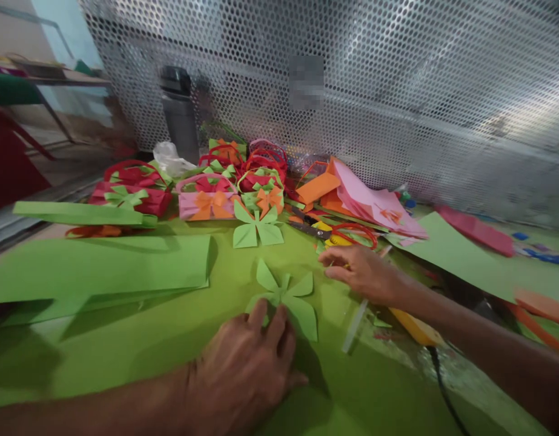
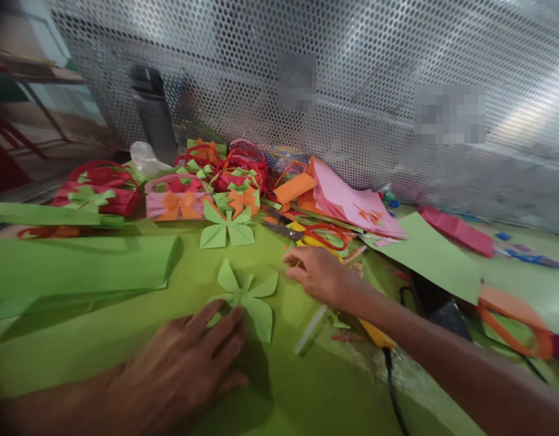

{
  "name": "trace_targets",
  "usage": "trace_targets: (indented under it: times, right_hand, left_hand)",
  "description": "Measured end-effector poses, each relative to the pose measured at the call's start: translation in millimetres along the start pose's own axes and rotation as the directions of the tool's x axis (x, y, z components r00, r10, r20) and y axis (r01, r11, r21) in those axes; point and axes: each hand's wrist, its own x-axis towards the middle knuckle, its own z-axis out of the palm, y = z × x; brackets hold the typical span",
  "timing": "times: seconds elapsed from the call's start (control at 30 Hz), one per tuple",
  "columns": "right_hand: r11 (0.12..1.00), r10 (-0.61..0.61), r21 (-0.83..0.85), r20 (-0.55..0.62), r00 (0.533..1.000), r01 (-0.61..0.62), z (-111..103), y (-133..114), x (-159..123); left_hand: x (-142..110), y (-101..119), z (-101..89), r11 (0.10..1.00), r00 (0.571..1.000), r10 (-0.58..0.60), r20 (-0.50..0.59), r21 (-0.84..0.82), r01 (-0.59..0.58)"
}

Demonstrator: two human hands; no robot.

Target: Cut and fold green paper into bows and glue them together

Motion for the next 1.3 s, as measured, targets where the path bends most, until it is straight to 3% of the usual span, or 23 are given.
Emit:
trace_targets:
  times: [0.13, 0.37, 0.7, 0.97, 1.03, 1.13, 1.23, 1.3]
  right_hand:
    - [0.997, -0.051, -0.054, 0.071, 0.996, 0.055, 9.2, 0.5, 17.1]
    - [0.993, -0.1, -0.049, 0.123, 0.987, 0.107, 15.6, -1.7, 20.2]
    - [0.986, 0.032, 0.155, 0.143, 0.989, -0.054, 11.9, -2.9, 30.8]
    - [0.997, 0.028, 0.068, 0.093, 0.995, -0.035, 13.3, -11.2, 15.4]
    - [0.987, 0.085, 0.13, 0.057, 0.995, -0.092, 11.3, -11.4, 8.0]
    - [0.914, 0.178, 0.349, 0.113, 0.977, -0.207, 11.3, -8.3, -2.4]
    - [0.809, 0.192, 0.522, 0.202, 0.96, -0.271, 17.3, -7.5, -8.8]
    - [0.767, 0.187, 0.588, 0.176, 0.966, -0.256, 23.1, -10.1, -9.4]
  left_hand:
    - [-0.5, -0.7, 4.7, 1.0, 1.0, 0.001, -0.03, -0.008, -0.001]
    - [-0.1, -2.7, 4.3, 0.998, 0.999, -0.02, -0.05, -0.068, 0.017]
    - [0.7, -4.6, 10.9, 0.995, 0.998, -0.023, -0.058, -0.098, 0.017]
    - [2.0, -4.5, 7.9, 0.995, 0.994, -0.038, -0.102, -0.097, 0.028]
    - [2.3, -4.2, 5.1, 0.996, 0.992, -0.042, -0.12, -0.081, 0.032]
    - [1.9, -3.2, 2.4, 0.998, 0.989, -0.038, -0.144, -0.061, 0.03]
    - [1.0, -1.9, 1.4, 0.999, 0.987, -0.034, -0.154, -0.043, 0.027]
    - [0.6, -1.2, 1.1, 0.999, 0.989, -0.027, -0.144, -0.027, 0.023]
